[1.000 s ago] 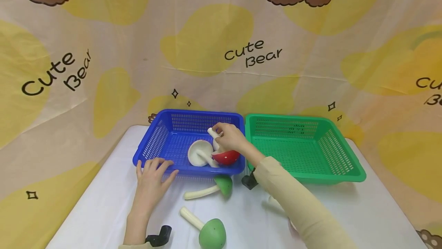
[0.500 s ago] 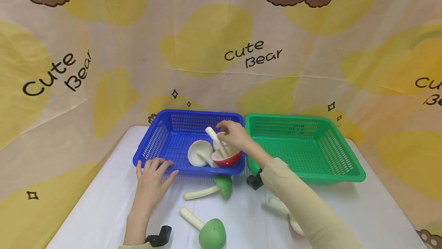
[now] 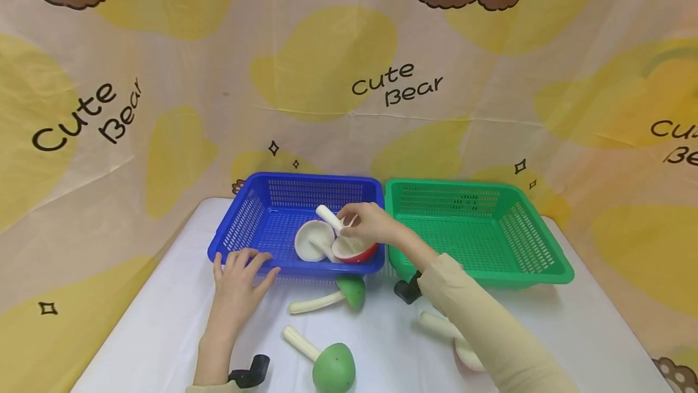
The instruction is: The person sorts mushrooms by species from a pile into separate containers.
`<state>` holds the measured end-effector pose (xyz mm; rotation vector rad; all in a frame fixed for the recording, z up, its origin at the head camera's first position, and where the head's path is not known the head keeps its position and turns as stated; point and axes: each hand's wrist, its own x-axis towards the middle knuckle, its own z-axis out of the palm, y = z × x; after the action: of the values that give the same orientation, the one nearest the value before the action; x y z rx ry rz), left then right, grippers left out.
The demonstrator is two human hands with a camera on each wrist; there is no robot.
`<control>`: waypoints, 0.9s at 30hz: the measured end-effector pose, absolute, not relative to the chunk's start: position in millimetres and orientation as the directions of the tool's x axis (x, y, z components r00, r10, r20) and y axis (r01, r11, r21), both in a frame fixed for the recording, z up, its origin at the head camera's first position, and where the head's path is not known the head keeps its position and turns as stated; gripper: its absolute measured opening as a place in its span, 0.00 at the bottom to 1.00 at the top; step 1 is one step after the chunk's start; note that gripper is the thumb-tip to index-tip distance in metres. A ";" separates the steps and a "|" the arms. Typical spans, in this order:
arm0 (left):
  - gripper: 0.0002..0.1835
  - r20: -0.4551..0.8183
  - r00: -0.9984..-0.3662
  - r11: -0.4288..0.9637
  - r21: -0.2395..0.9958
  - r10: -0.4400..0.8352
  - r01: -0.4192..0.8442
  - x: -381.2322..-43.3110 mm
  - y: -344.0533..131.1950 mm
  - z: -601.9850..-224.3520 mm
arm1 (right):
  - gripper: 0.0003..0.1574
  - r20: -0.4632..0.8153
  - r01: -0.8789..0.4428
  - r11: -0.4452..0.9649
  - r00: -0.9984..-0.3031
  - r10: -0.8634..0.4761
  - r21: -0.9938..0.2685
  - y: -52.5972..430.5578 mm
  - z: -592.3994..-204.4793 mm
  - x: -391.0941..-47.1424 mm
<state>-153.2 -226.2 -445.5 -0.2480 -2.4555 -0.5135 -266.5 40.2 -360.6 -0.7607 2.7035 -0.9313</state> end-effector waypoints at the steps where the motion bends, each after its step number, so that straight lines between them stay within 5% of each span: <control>1: 0.14 0.603 -0.796 0.908 0.301 0.056 0.292 -153.2 -226.6 -445.6 | 0.18 -0.013 -0.418 0.671 -0.844 -0.537 -0.612 39.9 -361.1 -266.3; 13: 0.14 0.616 -0.786 0.910 0.292 0.056 0.294 -153.7 -227.1 -446.8 | 0.18 0.161 -0.492 0.638 -0.848 -0.505 -0.592 23.3 -336.6 -283.6; 27: 0.14 0.617 -0.784 0.915 0.280 0.060 0.290 -152.0 -228.0 -446.4 | 0.16 0.184 -0.422 0.705 -0.902 -0.391 -0.569 -18.0 -352.2 -326.0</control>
<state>-152.0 -228.0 -446.4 -0.2487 -2.4422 -0.4819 -326.0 -18.0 -352.2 -0.7033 2.9461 -1.0029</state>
